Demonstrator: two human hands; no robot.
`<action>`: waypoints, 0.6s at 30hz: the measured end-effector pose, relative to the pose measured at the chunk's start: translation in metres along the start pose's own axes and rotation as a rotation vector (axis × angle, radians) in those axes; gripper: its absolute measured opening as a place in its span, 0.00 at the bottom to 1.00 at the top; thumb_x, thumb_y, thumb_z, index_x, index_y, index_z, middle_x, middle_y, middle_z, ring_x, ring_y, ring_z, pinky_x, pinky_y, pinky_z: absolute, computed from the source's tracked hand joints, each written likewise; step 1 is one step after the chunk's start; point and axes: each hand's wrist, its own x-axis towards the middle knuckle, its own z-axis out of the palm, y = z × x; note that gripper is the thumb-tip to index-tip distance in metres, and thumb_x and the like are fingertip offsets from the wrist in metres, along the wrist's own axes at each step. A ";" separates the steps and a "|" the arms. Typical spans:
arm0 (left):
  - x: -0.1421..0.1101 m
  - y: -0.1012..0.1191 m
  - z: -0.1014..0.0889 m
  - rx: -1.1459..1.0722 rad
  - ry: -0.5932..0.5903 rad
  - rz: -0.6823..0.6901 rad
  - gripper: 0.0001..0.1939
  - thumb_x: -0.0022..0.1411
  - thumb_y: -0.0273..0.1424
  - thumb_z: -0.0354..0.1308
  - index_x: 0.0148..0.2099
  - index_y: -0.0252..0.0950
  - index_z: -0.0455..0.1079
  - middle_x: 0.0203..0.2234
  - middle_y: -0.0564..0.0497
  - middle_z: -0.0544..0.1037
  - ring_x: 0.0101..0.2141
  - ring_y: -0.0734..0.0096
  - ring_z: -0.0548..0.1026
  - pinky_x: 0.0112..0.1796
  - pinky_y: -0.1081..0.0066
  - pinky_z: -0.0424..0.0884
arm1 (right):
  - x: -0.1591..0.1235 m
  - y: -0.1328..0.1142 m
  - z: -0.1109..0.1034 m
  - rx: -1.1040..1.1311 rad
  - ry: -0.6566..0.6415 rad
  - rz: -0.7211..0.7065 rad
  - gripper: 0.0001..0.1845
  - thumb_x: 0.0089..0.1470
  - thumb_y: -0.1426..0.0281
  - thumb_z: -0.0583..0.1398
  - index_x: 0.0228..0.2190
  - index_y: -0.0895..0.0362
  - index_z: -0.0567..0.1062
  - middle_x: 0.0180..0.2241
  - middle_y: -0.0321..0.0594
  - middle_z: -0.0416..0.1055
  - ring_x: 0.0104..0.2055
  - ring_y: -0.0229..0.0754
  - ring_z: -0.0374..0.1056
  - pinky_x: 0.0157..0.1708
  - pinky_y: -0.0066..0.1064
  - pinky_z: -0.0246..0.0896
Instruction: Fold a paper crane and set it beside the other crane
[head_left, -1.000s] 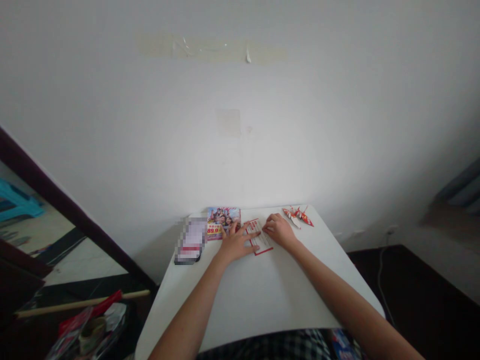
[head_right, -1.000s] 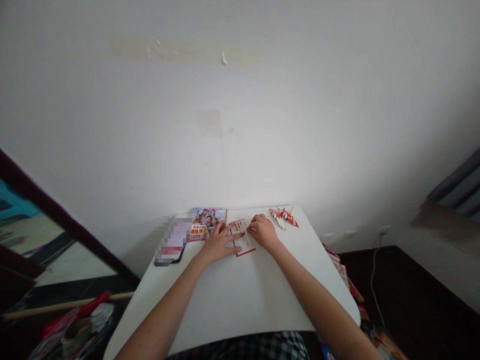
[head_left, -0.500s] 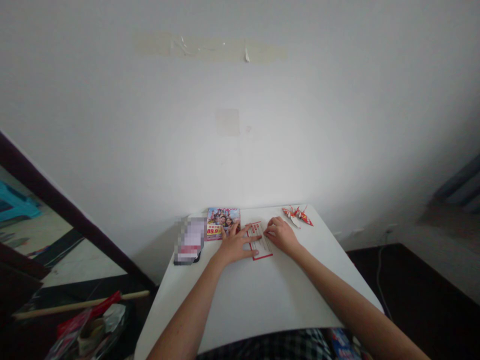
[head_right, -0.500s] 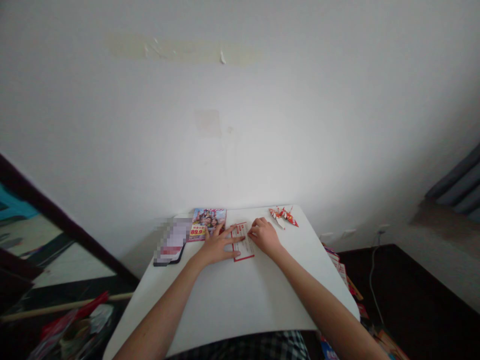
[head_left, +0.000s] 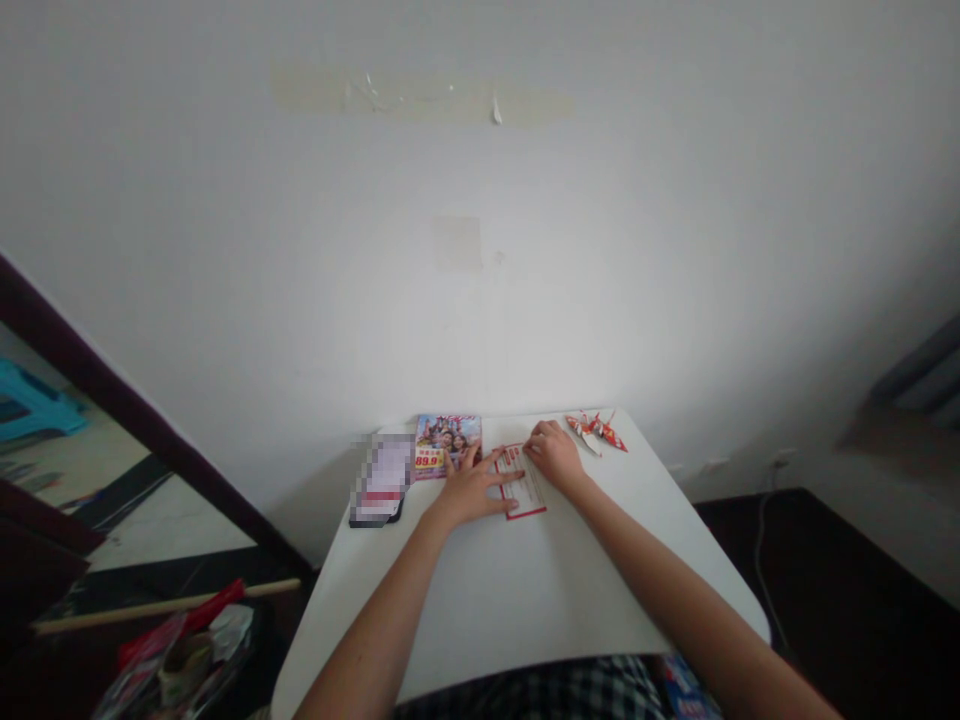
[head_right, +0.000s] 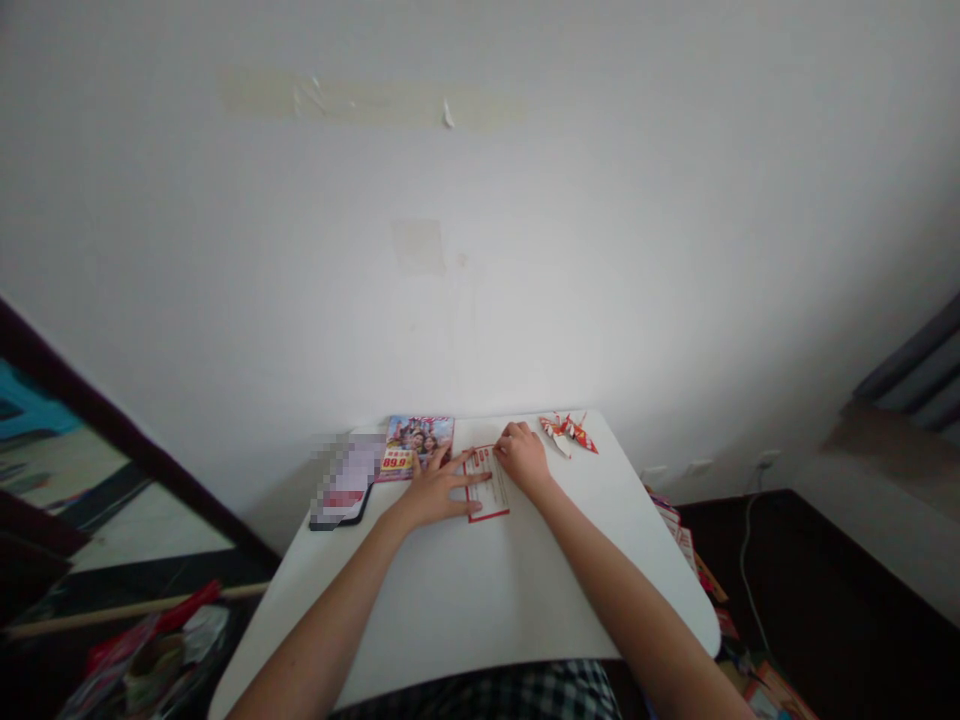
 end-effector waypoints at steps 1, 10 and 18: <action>0.000 0.000 0.000 -0.001 -0.002 -0.005 0.31 0.57 0.62 0.53 0.63 0.72 0.60 0.72 0.62 0.50 0.71 0.35 0.35 0.55 0.22 0.21 | 0.002 -0.001 0.000 -0.008 -0.005 0.008 0.11 0.63 0.67 0.59 0.37 0.53 0.82 0.44 0.44 0.74 0.51 0.45 0.63 0.49 0.32 0.60; -0.003 0.003 -0.004 0.009 -0.011 -0.017 0.32 0.57 0.62 0.53 0.63 0.71 0.60 0.72 0.62 0.50 0.71 0.36 0.35 0.57 0.23 0.22 | 0.016 -0.003 0.001 0.005 0.015 0.059 0.10 0.63 0.68 0.59 0.37 0.52 0.82 0.43 0.44 0.73 0.50 0.45 0.63 0.47 0.32 0.61; -0.002 0.003 -0.004 -0.002 -0.013 -0.033 0.33 0.56 0.62 0.55 0.64 0.71 0.59 0.72 0.65 0.48 0.71 0.36 0.36 0.59 0.24 0.26 | 0.012 0.002 0.010 0.030 0.028 0.069 0.10 0.63 0.67 0.58 0.38 0.52 0.81 0.42 0.44 0.74 0.48 0.45 0.65 0.46 0.32 0.61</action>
